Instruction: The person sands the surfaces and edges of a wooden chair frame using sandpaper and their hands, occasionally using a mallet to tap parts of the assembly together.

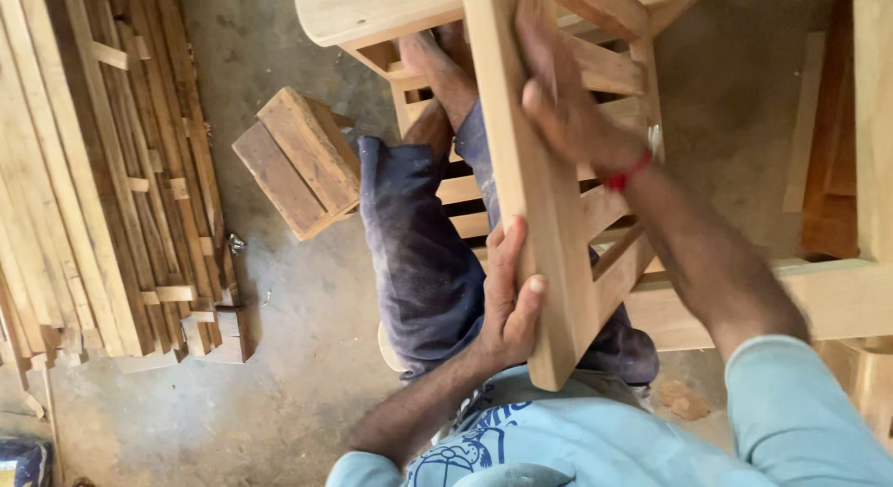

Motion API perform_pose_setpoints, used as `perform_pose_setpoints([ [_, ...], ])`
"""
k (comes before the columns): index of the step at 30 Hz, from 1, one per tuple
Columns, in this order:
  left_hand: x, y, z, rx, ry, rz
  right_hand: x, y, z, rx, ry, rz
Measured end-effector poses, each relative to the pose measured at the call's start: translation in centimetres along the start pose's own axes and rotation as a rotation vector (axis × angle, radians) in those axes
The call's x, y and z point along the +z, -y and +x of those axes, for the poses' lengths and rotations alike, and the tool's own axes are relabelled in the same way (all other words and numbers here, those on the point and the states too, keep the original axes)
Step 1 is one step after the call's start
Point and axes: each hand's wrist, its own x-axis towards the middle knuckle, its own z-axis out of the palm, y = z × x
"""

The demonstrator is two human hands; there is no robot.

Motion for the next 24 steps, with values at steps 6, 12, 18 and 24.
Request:
perform_pose_setpoints([
  [6,-0.3,-1.9,0.2,-0.044,0.018,-0.016,-0.1,4.4,-2.9,-0.045,-0.036,0.057],
  [12,0.5,-1.2,-0.3,-0.005,0.000,-0.046,2.0,12.4,-15.2,0.046,0.018,0.171],
  [18,0.7,-0.4,0.6,0.041,-0.021,-0.003,1.8,3.5,-9.0,0.049,-0.007,0.046],
  [24,0.4,-0.7,1.2,0.044,-0.040,-0.041,-2.4,-1.7,9.3,0.072,-0.084,0.096],
])
